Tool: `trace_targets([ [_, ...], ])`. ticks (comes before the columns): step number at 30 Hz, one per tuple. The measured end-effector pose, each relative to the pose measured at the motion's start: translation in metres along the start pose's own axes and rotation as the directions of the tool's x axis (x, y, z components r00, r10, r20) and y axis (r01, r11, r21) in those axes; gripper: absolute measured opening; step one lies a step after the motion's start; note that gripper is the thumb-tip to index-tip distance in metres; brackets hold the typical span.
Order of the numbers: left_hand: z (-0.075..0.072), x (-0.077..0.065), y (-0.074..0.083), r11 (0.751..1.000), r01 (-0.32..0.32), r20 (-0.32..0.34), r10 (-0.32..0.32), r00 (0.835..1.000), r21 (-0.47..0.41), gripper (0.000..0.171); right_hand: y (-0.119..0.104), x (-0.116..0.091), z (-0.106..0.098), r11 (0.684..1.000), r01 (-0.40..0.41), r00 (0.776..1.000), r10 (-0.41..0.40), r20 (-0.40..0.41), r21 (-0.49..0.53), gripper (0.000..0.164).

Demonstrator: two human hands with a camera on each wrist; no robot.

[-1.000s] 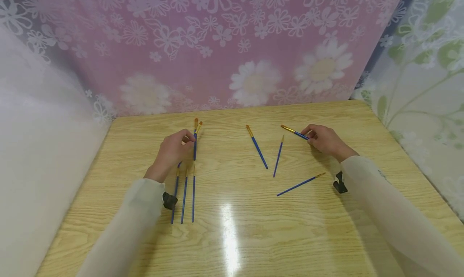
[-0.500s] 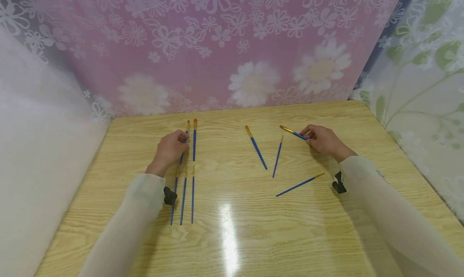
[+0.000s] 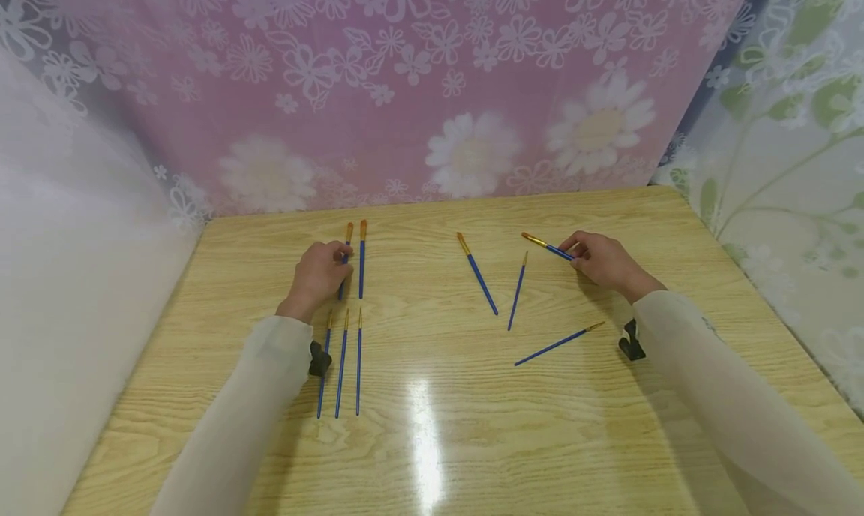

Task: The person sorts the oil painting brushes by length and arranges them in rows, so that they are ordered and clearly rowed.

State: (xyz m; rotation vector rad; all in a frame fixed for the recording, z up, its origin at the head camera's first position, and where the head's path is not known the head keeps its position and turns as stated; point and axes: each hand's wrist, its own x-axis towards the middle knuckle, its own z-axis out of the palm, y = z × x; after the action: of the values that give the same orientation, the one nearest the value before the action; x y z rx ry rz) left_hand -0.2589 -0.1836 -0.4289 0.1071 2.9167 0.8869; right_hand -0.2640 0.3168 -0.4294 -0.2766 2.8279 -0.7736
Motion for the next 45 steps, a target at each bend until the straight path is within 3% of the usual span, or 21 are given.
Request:
trace_targets([
  [12, 0.003, 0.002, -0.001, 1.000, 0.006, 0.006, -0.006, 1.000, 0.030, 0.041, 0.000, -0.001, 0.000, 1.000, 0.012, 1.000, -0.012, -0.003, -0.005, 0.029],
  [22, 0.001, 0.002, 0.002, 0.997, -0.024, 0.026, 0.022, 0.999, 0.071, 0.042, 0.001, 0.000, -0.001, 1.000, 0.011, 1.000, -0.011, -0.004, -0.011, 0.029],
  [29, 0.001, 0.001, 0.004, 0.996, -0.007, 0.041, 0.003, 0.999, 0.086, 0.043, -0.001, 0.002, 0.000, 0.999, 0.024, 1.000, -0.024, 0.009, -0.034, 0.027],
  [40, -0.002, 0.001, 0.004, 0.996, -0.017, 0.046, 0.013, 0.999, 0.092, 0.043, -0.012, -0.003, -0.010, 1.000, 0.024, 1.000, -0.024, 0.016, -0.016, 0.033],
  [45, -0.002, 0.000, 0.004, 0.997, -0.018, 0.046, 0.015, 0.999, 0.077, 0.043, -0.031, -0.004, -0.008, 0.998, 0.048, 0.998, -0.049, 0.031, 0.034, 0.035],
])
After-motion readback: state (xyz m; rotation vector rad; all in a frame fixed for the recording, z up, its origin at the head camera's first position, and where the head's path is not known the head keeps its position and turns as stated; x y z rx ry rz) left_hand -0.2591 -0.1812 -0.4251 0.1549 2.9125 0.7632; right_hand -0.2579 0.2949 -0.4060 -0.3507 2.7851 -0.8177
